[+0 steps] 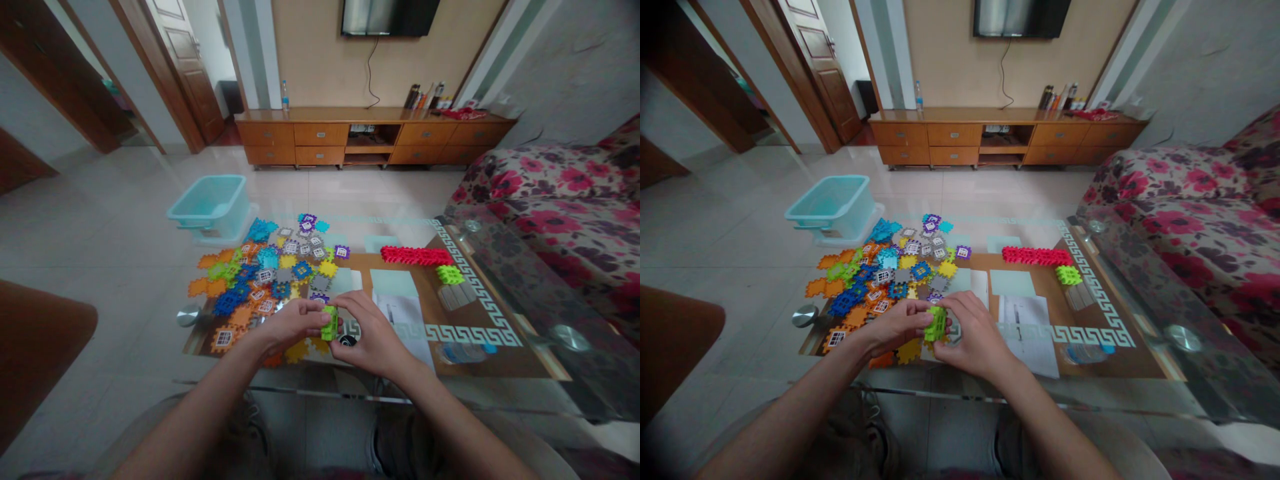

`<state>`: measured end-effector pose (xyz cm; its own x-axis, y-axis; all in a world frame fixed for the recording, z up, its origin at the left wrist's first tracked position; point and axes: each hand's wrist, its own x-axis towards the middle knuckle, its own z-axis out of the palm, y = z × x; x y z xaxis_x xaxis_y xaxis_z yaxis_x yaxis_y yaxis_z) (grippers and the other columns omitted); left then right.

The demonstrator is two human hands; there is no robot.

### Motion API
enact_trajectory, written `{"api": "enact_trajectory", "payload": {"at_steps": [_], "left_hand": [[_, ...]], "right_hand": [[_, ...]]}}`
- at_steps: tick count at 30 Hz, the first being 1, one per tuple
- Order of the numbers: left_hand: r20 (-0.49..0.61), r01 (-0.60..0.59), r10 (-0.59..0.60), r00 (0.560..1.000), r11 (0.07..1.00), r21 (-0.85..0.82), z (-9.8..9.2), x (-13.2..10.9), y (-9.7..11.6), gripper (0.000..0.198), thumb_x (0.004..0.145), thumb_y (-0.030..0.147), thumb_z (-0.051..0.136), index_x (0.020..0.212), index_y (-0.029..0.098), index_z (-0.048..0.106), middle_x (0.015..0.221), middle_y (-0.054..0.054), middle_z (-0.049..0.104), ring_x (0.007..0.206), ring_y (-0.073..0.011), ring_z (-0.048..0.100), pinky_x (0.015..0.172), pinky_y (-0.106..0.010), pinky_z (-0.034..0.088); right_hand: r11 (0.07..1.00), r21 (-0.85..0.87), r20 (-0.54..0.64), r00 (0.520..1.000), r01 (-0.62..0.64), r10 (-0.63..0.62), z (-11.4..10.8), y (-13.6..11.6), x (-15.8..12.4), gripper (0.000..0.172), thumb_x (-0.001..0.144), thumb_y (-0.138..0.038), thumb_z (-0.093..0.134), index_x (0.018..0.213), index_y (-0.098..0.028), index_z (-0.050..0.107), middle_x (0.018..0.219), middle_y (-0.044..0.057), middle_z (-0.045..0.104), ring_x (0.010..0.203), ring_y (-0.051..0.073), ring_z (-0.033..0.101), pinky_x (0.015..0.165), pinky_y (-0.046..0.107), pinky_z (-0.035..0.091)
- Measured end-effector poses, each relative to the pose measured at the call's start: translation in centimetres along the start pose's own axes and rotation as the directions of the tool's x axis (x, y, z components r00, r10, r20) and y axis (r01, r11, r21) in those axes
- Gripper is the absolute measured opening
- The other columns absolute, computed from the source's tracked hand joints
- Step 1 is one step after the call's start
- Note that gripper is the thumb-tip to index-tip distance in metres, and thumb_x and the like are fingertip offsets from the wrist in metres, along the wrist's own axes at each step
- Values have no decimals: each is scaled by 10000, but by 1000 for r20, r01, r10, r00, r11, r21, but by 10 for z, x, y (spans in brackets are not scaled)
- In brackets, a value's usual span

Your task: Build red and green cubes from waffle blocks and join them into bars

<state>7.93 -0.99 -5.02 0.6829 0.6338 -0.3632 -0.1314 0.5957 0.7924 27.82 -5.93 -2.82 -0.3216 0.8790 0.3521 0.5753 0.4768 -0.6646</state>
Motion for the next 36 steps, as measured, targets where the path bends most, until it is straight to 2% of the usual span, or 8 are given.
{"api": "enact_trajectory", "payload": {"at_steps": [4, 10, 15, 24, 36], "left_hand": [[8, -4, 4, 1000, 999, -36, 1, 0, -1, 433, 716, 404, 850, 1021, 116, 742, 994, -122, 737, 848, -172, 672, 866, -303, 483], [-43, -1, -1, 999, 999, -45, 5, -1, 1, 416, 672, 365, 880, 989, 133, 743, 929, -80, 716, 815, -153, 637, 818, -280, 457], [-23, 1, -3, 1000, 997, -81, 8, -2, 3, 434, 654, 391, 886, 970, 128, 746, 883, -76, 708, 799, -158, 628, 811, -287, 448], [-36, -49, 48, 998, 998, -28, 9, 1, -1, 382, 674, 425, 864, 855, 107, 754, 755, -59, 686, 713, -154, 600, 766, -286, 446], [-30, -55, 53, 998, 997, -55, 8, 2, -2, 401, 684, 428, 859, 881, 96, 752, 785, -75, 704, 689, -139, 601, 736, -268, 442]], "right_hand": [[1000, -10, -25, 1000, 18, -19, 0, 0, 0, 565, 645, -127, 701, 1190, -225, 588, 1112, 72, 655, 1035, 259, 585, 923, 420, 506], [999, -4, -28, 998, 49, -49, 2, 0, -2, 610, 653, -122, 691, 1238, -248, 575, 1151, 75, 652, 1065, 270, 588, 938, 435, 507], [998, -2, -21, 998, 61, -61, 3, 1, -2, 644, 649, -107, 686, 1264, -253, 563, 1170, 78, 648, 1076, 273, 590, 944, 442, 510], [998, -17, -18, 998, 61, -62, 4, 1, -2, 587, 688, -122, 673, 1249, -253, 556, 1171, 87, 641, 1083, 280, 589, 942, 455, 514], [999, -3, -7, 999, 38, -38, 2, -1, -2, 586, 710, -127, 676, 1267, -259, 550, 1184, 91, 640, 1104, 283, 591, 955, 470, 513]]}}
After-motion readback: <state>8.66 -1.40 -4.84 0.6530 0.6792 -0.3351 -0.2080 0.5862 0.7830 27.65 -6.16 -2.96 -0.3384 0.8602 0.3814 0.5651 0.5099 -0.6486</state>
